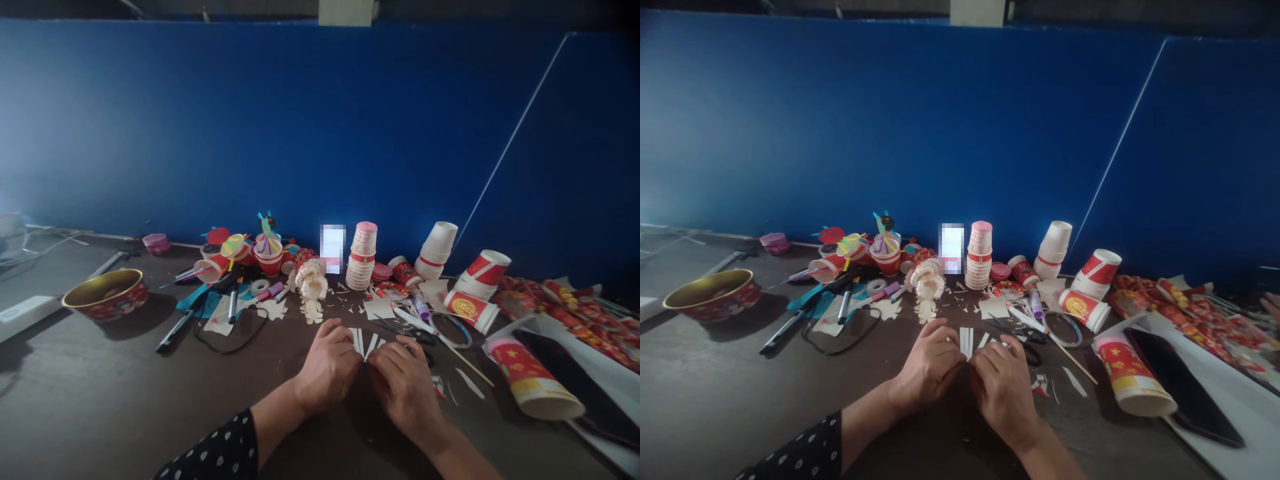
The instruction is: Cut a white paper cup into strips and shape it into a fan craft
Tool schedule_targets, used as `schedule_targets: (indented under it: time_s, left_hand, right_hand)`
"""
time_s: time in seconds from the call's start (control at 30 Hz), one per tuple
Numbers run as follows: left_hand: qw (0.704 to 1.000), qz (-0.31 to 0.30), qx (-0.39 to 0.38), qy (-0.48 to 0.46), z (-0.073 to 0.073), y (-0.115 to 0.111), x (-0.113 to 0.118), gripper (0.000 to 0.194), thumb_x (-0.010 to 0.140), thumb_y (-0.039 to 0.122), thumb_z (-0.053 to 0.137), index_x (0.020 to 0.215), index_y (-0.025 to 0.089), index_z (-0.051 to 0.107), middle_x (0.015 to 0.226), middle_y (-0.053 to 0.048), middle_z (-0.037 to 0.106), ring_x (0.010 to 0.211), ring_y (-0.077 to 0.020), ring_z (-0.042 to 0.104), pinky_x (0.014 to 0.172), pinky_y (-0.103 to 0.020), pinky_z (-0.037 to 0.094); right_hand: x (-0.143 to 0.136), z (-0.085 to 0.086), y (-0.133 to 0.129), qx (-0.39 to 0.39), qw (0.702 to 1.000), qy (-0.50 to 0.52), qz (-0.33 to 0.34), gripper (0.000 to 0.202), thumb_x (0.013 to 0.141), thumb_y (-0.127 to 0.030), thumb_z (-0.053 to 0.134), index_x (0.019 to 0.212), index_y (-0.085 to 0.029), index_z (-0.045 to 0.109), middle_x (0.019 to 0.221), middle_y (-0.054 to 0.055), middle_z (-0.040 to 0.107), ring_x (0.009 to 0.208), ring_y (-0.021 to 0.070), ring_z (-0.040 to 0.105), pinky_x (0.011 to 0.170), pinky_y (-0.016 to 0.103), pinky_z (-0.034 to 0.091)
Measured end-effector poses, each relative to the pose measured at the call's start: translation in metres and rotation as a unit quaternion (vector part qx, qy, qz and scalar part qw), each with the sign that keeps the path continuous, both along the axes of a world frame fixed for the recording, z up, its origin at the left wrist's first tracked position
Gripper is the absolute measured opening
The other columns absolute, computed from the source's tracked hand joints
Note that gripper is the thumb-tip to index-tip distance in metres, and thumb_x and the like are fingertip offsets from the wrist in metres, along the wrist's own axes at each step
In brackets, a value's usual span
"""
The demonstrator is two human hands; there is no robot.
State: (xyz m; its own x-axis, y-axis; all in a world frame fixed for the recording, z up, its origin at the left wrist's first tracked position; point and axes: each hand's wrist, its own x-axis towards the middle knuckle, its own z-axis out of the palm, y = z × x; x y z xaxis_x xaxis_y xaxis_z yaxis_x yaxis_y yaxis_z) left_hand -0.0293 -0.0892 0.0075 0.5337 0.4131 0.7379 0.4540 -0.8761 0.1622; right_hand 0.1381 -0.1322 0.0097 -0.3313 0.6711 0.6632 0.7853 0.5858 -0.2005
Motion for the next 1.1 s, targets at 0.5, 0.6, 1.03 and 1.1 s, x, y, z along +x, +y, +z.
schedule_targets:
  time_s: [0.5, 0.6, 1.03, 1.1]
  left_hand:
    - [0.997, 0.028, -0.07, 0.02, 0.005, 0.003, -0.007, 0.011, 0.08, 0.022, 0.054, 0.074, 0.023, 0.063, 0.068, 0.002, 0.064, 0.09, -0.0189, 0.055, 0.102, -0.05, 0.015]
    - [0.997, 0.026, -0.068, 0.024, 0.005, 0.002, -0.006, 0.01, 0.079, 0.022, 0.054, 0.073, 0.022, 0.062, 0.067, 0.002, 0.063, 0.089, -0.0184, 0.055, 0.102, -0.05, 0.015]
    - [0.999, 0.005, -0.033, -0.018, 0.0, -0.003, 0.006, 0.012, 0.069, 0.013, 0.049, 0.059, 0.018, 0.055, 0.055, 0.002, 0.056, 0.075, -0.0146, 0.055, 0.1, -0.044, 0.022]
    - [0.999, -0.001, -0.022, -0.024, -0.001, -0.004, 0.008, 0.013, 0.068, 0.013, 0.048, 0.057, 0.018, 0.054, 0.055, 0.002, 0.055, 0.072, -0.0141, 0.054, 0.097, -0.041, 0.028]
  right_hand:
    - [0.001, 0.007, 0.001, 0.016, 1.0, -0.009, 0.004, 0.018, 0.088, -0.017, 0.043, 0.087, -0.021, 0.06, 0.077, 0.001, 0.065, 0.075, 0.0167, 0.056, 0.086, 0.036, 0.029]
    - [0.001, 0.006, 0.001, 0.006, 1.0, -0.004, 0.008, 0.019, 0.088, -0.017, 0.043, 0.086, -0.021, 0.061, 0.076, 0.001, 0.065, 0.075, 0.0163, 0.055, 0.086, 0.036, 0.029]
    - [-0.005, -0.001, 0.0, -0.001, 1.0, 0.008, 0.012, 0.016, 0.083, -0.013, 0.046, 0.073, -0.019, 0.056, 0.067, 0.0, 0.058, 0.071, 0.0158, 0.051, 0.084, 0.035, 0.031]
    - [-0.006, -0.001, -0.001, 0.004, 1.0, 0.006, 0.001, 0.018, 0.082, -0.013, 0.045, 0.067, -0.019, 0.053, 0.064, 0.0, 0.055, 0.068, 0.0155, 0.05, 0.08, 0.034, 0.033]
